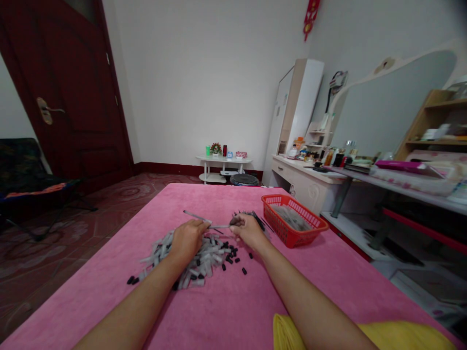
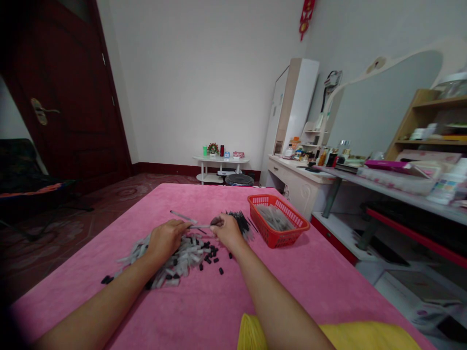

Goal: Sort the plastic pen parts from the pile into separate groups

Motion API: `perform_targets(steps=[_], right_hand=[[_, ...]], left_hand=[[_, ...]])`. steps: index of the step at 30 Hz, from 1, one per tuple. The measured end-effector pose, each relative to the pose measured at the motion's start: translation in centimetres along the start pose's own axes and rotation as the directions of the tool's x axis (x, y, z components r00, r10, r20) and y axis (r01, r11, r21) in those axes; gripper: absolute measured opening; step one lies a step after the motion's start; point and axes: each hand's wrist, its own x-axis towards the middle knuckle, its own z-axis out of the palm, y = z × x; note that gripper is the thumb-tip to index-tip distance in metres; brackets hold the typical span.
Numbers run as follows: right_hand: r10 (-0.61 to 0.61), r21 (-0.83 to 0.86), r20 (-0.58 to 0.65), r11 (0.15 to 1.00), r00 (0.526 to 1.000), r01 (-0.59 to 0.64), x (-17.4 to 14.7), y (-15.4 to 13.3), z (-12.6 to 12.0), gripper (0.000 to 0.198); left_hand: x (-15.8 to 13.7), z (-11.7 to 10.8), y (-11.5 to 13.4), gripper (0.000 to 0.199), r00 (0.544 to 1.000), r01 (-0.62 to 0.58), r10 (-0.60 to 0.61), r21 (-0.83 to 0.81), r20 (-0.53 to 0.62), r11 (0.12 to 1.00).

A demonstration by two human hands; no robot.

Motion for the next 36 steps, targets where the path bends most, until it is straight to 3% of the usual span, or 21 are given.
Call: perform_targets(steps=[5,7,10,14,18,21,25,28,31,33,36], right_hand=[[0.056,-0.034,0.050,0.998,0.997,-0.055,0.0,-0.1,-0.1,0.013],[0.028,-0.003,0.011,1.000,1.000,-0.028,0.0,-0.3,-0.1,0.003],[0.018,0.089,-0.045,0.996,0.999,-0.013,-0.1,-0.7,-0.3,0.014],[0.158,0.270,-0.026,0.952,0.987,-0.145,0.1,-1.1,-0.8,0.013],[0.323,0.479,0.032,0.825,0.946,-0.298,0.2,-1.2,-1.1,0.014],[0.323,0.427,0.076,0.845,0.943,-0.323,-0.2,-1.1,-0.5,0.025],[0.189,0.268,0.070,0.942,0.979,-0.201,-0.8,-0.7,0.4,0.026],[0.207,0.331,0.031,0.921,0.978,-0.205,-0.7,-0.9,0.2,0.024],[0.248,0.558,0.046,0.797,0.968,-0.231,-0.2,-1.5,-0.6,0.021],[0.252,0.665,0.080,0.707,0.965,-0.240,-0.2,-1.9,-0.8,0.021],[0.251,0.673,0.148,0.684,0.956,-0.284,-0.7,-2.2,0.0,0.024]], left_hand=[[0.0,0.0,-0.1,0.035,1.000,-0.006,0.006,-0.009,-0.010,1.000],[0.0,0.0,-0.2,0.036,1.000,-0.001,0.001,0.001,-0.004,1.000],[0.0,0.1,-0.2,0.038,1.000,0.008,-0.008,0.004,0.004,1.000],[0.0,0.0,-0.2,0.036,1.000,0.010,-0.010,-0.005,-0.007,1.000],[0.0,0.1,-0.2,0.035,1.000,0.001,-0.002,-0.012,-0.025,1.000],[0.0,0.3,-0.1,0.034,0.999,-0.017,0.017,-0.015,-0.040,1.000],[0.0,0.4,-0.1,0.030,0.995,-0.063,0.058,-0.050,-0.083,0.997],[0.2,-0.2,0.0,0.038,0.954,-0.056,0.009,-0.149,-0.300,0.987],[0.7,-1.0,0.2,0.069,0.839,0.027,-0.203,-0.334,-0.505,0.942],[1.1,-1.2,0.5,0.076,0.806,0.036,-0.320,-0.497,-0.499,0.867],[1.5,-0.8,1.0,0.069,0.863,0.013,-0.379,-0.734,-0.335,0.679]])
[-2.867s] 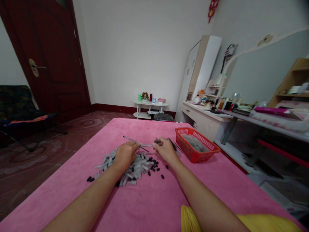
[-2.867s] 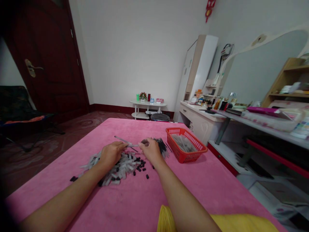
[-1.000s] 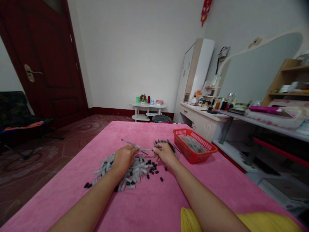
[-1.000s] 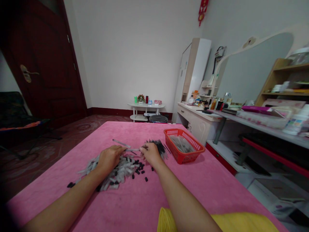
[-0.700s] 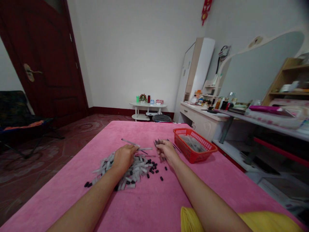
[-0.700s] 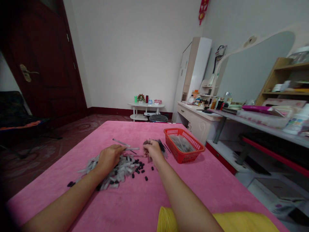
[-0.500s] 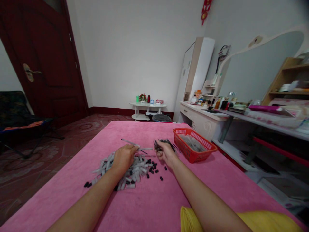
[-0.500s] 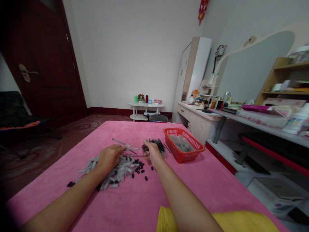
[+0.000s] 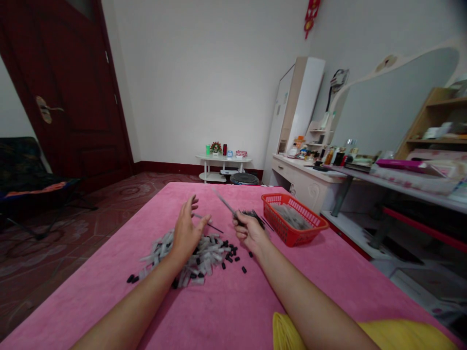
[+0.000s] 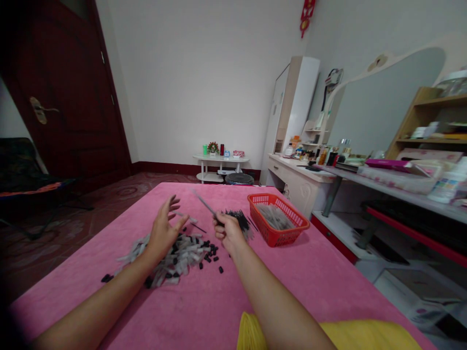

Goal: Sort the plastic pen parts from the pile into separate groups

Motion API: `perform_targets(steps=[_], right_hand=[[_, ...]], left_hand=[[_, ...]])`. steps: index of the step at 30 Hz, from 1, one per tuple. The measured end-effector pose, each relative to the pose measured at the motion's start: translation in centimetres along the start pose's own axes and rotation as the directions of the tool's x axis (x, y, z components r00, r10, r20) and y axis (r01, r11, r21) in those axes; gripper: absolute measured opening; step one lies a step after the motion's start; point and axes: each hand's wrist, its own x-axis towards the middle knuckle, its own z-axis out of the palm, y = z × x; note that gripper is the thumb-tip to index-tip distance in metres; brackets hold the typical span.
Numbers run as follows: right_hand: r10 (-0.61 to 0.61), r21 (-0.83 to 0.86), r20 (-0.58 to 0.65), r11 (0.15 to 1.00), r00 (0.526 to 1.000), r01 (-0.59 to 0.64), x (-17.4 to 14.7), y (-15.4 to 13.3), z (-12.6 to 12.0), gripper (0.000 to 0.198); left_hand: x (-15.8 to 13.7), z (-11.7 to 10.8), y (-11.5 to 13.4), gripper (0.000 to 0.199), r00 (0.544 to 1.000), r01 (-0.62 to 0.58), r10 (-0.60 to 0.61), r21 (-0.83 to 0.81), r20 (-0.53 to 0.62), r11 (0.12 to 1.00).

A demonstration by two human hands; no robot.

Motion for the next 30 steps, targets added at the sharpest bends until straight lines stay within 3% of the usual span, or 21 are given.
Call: perform_targets(steps=[4,6,9,13,18,22,24,26,28,30], right_hand=[[0.070,-0.215,0.149,0.976,0.986,-0.037,-0.9,1.6,1.2,0.034],[0.116,-0.328,0.243,0.944,0.963,-0.031,-1.4,1.9,1.6,0.039],[0.162,-0.437,0.342,0.899,0.926,0.004,-1.9,1.3,1.7,0.043],[0.216,-0.506,0.363,0.863,0.906,-0.003,-2.3,0.5,1.7,0.039],[0.179,-0.514,0.292,0.858,0.939,-0.003,-2.2,-0.1,1.6,0.033],[0.133,-0.612,0.239,0.789,0.962,0.043,-1.7,-1.4,0.2,0.030],[0.085,-0.701,0.216,0.707,0.973,0.094,-1.2,-2.0,-0.9,0.031],[-0.027,-0.833,0.123,0.541,0.992,0.118,-0.6,-2.5,-2.1,0.032],[-0.213,-0.962,-0.005,0.270,0.977,0.053,-0.3,-2.8,-3.1,0.030],[-0.384,-0.995,-0.091,0.000,0.919,-0.099,-0.1,-3.0,-3.9,0.028]], left_hand=[[-0.1,0.6,0.5,0.044,0.945,0.262,-0.193,-0.256,0.264,0.931],[0.0,0.5,0.9,0.041,0.910,0.380,-0.287,-0.328,0.300,0.864],[0.4,0.0,1.2,0.042,0.880,0.475,-0.417,-0.456,0.227,0.753],[1.0,-0.8,0.3,0.043,0.829,0.523,-0.531,-0.579,0.176,0.626],[1.4,-1.3,-1.3,0.041,0.761,0.543,-0.639,-0.645,0.110,0.537],[1.5,-1.6,-2.2,0.035,0.720,0.530,-0.692,-0.686,0.054,0.498],[1.5,-1.8,-2.5,0.033,0.713,0.528,-0.699,-0.692,0.047,0.492],[1.5,-1.8,-2.5,0.033,0.707,0.538,-0.705,-0.689,0.055,0.485],[1.4,-1.7,-2.4,0.035,0.706,0.552,-0.704,-0.679,0.072,0.484],[1.3,-1.5,-2.1,0.038,0.714,0.569,-0.693,-0.659,0.098,0.492]])
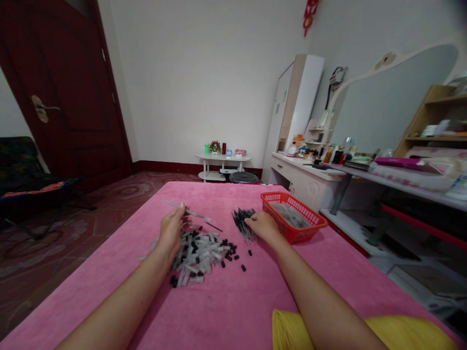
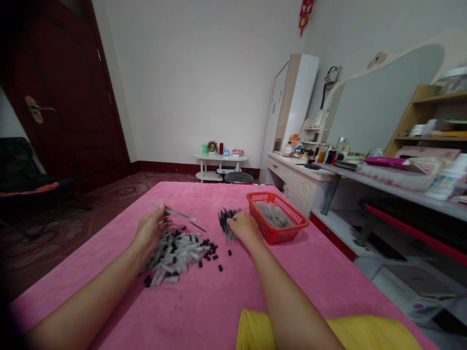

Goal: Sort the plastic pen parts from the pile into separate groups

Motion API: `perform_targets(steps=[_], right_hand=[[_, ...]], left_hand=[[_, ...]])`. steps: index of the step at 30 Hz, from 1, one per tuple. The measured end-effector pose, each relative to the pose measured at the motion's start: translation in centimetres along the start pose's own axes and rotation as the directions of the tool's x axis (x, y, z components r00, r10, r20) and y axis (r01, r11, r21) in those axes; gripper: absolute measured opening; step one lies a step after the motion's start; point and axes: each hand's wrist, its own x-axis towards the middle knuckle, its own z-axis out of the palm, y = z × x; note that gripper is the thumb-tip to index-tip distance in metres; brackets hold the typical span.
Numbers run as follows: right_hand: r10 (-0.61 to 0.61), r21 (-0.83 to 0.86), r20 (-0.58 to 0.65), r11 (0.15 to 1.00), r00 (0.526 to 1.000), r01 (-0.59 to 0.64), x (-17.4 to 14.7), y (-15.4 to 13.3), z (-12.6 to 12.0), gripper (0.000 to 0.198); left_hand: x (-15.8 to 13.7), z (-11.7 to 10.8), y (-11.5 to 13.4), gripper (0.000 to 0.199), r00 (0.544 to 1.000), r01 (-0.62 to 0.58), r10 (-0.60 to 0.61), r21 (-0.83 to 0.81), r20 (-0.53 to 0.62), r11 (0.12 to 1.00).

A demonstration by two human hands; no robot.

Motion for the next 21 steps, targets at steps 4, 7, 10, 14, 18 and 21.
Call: perform_targets(steps=[4,7,10,14,18,21], right_hand=[[0.071,-0.255,-0.099,0.962,0.993,-0.094,-0.2,0.7,-0.1,0.031],[0.058,-0.277,-0.128,0.956,0.990,-0.092,-0.6,0.1,-0.2,0.036],[-0.059,-0.189,-0.143,0.982,0.988,0.031,-1.2,-1.7,-0.3,0.032],[-0.343,0.054,-0.038,0.937,0.939,0.345,-2.5,-4.4,0.2,0.028],[-0.445,0.159,0.001,0.884,0.896,0.439,-3.7,-5.9,1.1,0.023],[-0.413,0.129,0.012,0.904,0.911,0.408,-3.9,-6.1,1.2,0.021]], left_hand=[[-0.6,0.6,-0.4,0.044,0.994,0.014,-0.026,0.104,0.111,0.994],[-1.3,1.2,-0.8,0.047,0.979,-0.007,-0.030,0.180,0.201,0.984],[-2.3,1.8,-0.9,0.047,0.957,-0.039,-0.028,0.225,0.289,0.974],[-3.6,2.7,-0.9,0.046,0.917,-0.041,-0.063,0.251,0.393,0.967],[-4.5,3.2,-0.7,0.045,0.893,-0.050,-0.074,0.261,0.443,0.964],[-4.7,3.3,-0.7,0.045,0.885,-0.041,-0.088,0.265,0.457,0.963]])
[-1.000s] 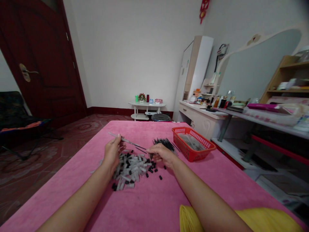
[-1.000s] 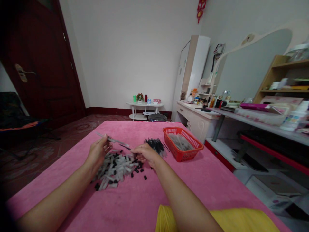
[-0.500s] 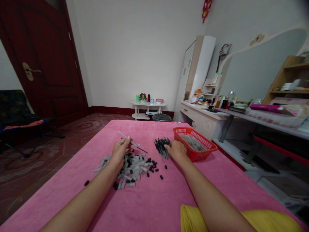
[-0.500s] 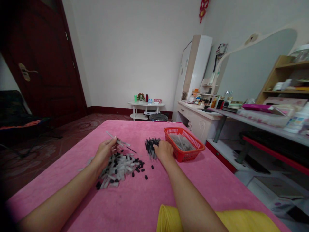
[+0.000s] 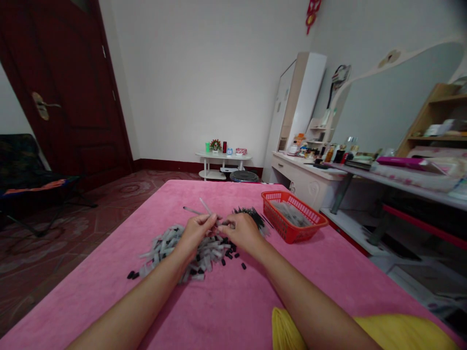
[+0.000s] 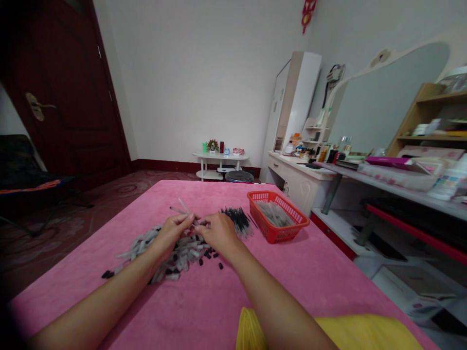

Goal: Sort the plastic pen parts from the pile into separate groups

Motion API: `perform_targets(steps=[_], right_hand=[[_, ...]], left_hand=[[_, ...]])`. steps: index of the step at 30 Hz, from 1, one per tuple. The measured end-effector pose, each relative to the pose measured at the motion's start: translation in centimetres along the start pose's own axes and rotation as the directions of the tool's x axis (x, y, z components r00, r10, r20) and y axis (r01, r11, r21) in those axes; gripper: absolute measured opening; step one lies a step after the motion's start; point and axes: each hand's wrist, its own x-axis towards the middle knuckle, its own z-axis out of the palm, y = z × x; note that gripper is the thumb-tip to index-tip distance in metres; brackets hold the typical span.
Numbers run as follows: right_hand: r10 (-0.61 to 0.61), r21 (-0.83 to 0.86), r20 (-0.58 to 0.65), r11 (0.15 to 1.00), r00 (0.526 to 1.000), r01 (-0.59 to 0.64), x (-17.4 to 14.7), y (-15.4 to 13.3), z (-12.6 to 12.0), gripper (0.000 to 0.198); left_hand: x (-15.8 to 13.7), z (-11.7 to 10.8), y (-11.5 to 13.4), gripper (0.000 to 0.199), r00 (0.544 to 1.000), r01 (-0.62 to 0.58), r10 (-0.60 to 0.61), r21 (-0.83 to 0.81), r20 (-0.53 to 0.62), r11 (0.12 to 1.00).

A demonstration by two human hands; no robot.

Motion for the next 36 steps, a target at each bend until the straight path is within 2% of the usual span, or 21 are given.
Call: perform_targets(steps=[3,6,9,12,15,17,18,21,25,27,30,33,34,36], right_hand=[[0.074,-0.073,-0.035,0.994,0.997,-0.077,0.4,0.5,-1.2,0.024],[0.180,-0.174,-0.157,0.963,0.971,-0.207,1.0,1.8,-4.1,0.026],[0.323,-0.312,-0.285,0.859,0.902,-0.406,1.2,4.0,-7.9,0.029],[0.453,-0.391,-0.354,0.723,0.818,-0.569,0.8,6.7,-10.9,0.037],[0.549,-0.421,-0.378,0.615,0.746,-0.666,0.4,8.7,-12.4,0.039],[0.556,-0.431,-0.378,0.602,0.741,-0.672,0.3,9.1,-12.4,0.043],[0.537,-0.435,-0.372,0.619,0.757,-0.654,0.3,9.1,-12.1,0.043],[0.442,-0.432,-0.297,0.729,0.846,-0.532,0.7,7.9,-10.2,0.039],[0.334,-0.362,-0.090,0.867,0.938,-0.343,1.0,5.6,-5.5,0.027],[0.236,-0.263,0.036,0.940,0.971,-0.219,0.9,4.6,-2.7,0.020],[0.045,0.051,0.148,0.997,0.988,-0.053,0.5,3.1,1.0,0.014],[-0.078,0.351,0.110,0.936,0.991,0.035,0.4,1.8,3.4,0.035],[-0.083,0.374,0.076,0.926,0.994,0.049,0.5,1.5,3.8,0.038],[-0.065,0.293,0.007,0.954,0.998,0.060,0.6,1.1,4.0,0.034]], left_hand=[[0.2,-0.2,-0.4,0.046,1.000,0.008,-0.008,-0.017,-0.020,1.000],[0.6,-0.6,-0.9,0.048,0.999,0.009,-0.010,-0.025,-0.040,1.000],[0.7,-0.8,-1.1,0.047,0.999,0.010,-0.011,-0.028,-0.033,1.000],[0.7,-0.7,-1.1,0.047,0.999,0.011,-0.013,-0.031,-0.035,0.999],[0.8,-0.8,-1.1,0.047,0.998,0.004,-0.005,-0.023,-0.056,1.000],[0.9,-1.0,-1.3,0.047,0.998,-0.009,0.008,-0.013,-0.069,1.000],[1.0,-1.1,-1.4,0.048,0.997,-0.014,0.013,-0.007,-0.075,1.000],[1.3,-1.5,-1.8,0.049,0.994,-0.028,0.028,0.004,-0.106,1.000],[1.4,-1.8,-2.0,0.051,0.986,-0.033,0.032,-0.008,-0.164,0.999],[1.4,-1.8,-1.9,0.052,0.984,-0.031,0.026,-0.026,-0.177,0.999],[1.3,-1.9,-1.6,0.053,0.980,-0.038,0.028,-0.047,-0.196,0.998],[1.3,-2.1,-1.3,0.054,0.969,-0.078,0.062,-0.058,-0.237,0.995],[1.3,-2.2,-1.1,0.053,0.964,-0.096,0.076,-0.066,-0.255,0.993],[1.4,-2.5,-1.0,0.053,0.950,-0.126,0.095,-0.085,-0.299,0.988]])
